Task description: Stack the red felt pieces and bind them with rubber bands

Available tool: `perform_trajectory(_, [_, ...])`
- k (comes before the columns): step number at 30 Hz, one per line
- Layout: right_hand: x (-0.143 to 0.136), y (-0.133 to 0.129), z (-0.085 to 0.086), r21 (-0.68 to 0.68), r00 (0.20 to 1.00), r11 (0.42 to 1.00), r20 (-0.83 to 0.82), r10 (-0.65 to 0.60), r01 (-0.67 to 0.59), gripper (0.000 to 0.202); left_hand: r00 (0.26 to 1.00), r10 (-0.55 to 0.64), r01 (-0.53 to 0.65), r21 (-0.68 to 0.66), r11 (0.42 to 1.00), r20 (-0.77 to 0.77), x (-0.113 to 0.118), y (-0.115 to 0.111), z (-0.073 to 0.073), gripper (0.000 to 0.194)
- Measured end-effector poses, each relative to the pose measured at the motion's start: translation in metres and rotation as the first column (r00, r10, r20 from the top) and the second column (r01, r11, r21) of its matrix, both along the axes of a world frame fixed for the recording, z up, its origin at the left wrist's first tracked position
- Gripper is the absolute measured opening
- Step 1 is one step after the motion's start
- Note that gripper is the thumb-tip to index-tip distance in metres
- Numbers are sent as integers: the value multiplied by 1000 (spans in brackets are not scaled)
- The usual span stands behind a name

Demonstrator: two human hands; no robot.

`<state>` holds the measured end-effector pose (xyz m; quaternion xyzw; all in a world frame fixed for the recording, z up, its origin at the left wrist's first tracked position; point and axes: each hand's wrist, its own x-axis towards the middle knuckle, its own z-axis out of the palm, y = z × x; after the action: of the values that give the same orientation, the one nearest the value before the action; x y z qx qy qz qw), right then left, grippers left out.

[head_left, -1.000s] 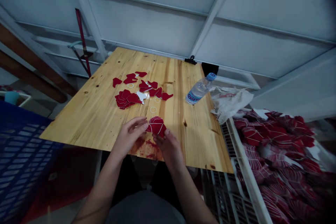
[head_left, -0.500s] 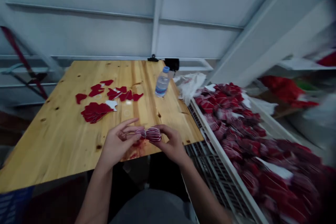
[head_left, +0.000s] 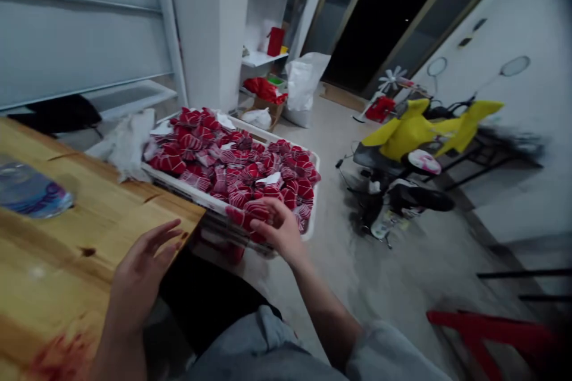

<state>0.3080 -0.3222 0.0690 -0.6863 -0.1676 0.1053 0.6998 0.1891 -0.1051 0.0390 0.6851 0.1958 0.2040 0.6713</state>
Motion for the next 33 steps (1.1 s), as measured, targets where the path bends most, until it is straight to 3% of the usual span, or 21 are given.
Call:
perform_trajectory(3, [31, -40, 8, -70, 969, 969, 82, -233, 239, 43, 989, 78, -81, -20, 997, -125, 13, 0, -5, 45])
perform_trajectory(6, [70, -63, 19, -276, 928, 901, 264, -264, 335, 39, 980, 105, -124, -106, 987, -169, 22, 1, -13, 48])
perform_trajectory(8, [96, -65, 24, -429, 898, 824, 392, -199, 370, 40, 974, 95, -122, -124, 985, -205, 25, 1, -17, 51])
perform_trajectory(12, [131, -50, 26, -735, 855, 546, 515, 64, 402, 36, 958, 116, -141, -80, 987, -263, 21, 3, -22, 49])
perform_trajectory(14, [139, -44, 26, -800, 827, 441, 528, 194, 407, 35, 945, 173, -202, -78, 976, -278, 15, 7, -23, 43])
perform_trajectory(19, [146, -51, 40, -840, 814, 359, 511, 276, 406, 39, 903, 389, -422, -211, 882, -181, 0, 29, -29, 23])
perform_trajectory(21, [139, -51, 51, -832, 793, 357, 532, 296, 425, 37, 879, 455, -477, -283, 832, -143, -7, 38, -31, 22])
perform_trajectory(23, [124, -41, 59, -777, 738, 425, 604, 299, 464, 36, 850, 513, -523, -302, 797, -118, -19, 44, -30, 24])
perform_trajectory(26, [89, 1, 57, -603, 678, 675, 706, 205, 424, 35, 801, 594, -596, -198, 778, -74, -45, 47, -21, 27])
perform_trajectory(27, [74, 24, 50, -538, 695, 762, 700, 165, 361, 34, 774, 630, -631, -146, 762, -60, -56, 48, -18, 28])
perform_trajectory(29, [40, 79, 28, -452, 753, 879, 629, 194, 151, 32, 717, 695, -697, -39, 716, -55, -80, 54, -13, 28])
perform_trajectory(30, [20, 110, 15, -433, 764, 901, 581, 282, -3, 31, 679, 732, -732, 19, 681, -56, -94, 59, -12, 26])
perform_trajectory(31, [-2, 144, 0, -432, 741, 883, 531, 412, -181, 30, 637, 768, -764, 80, 640, -61, -111, 64, -13, 25])
perform_trajectory(33, [-48, 211, -27, -450, 597, 736, 432, 676, -506, 26, 526, 845, -810, 246, 533, -100, -149, 75, -16, 25])
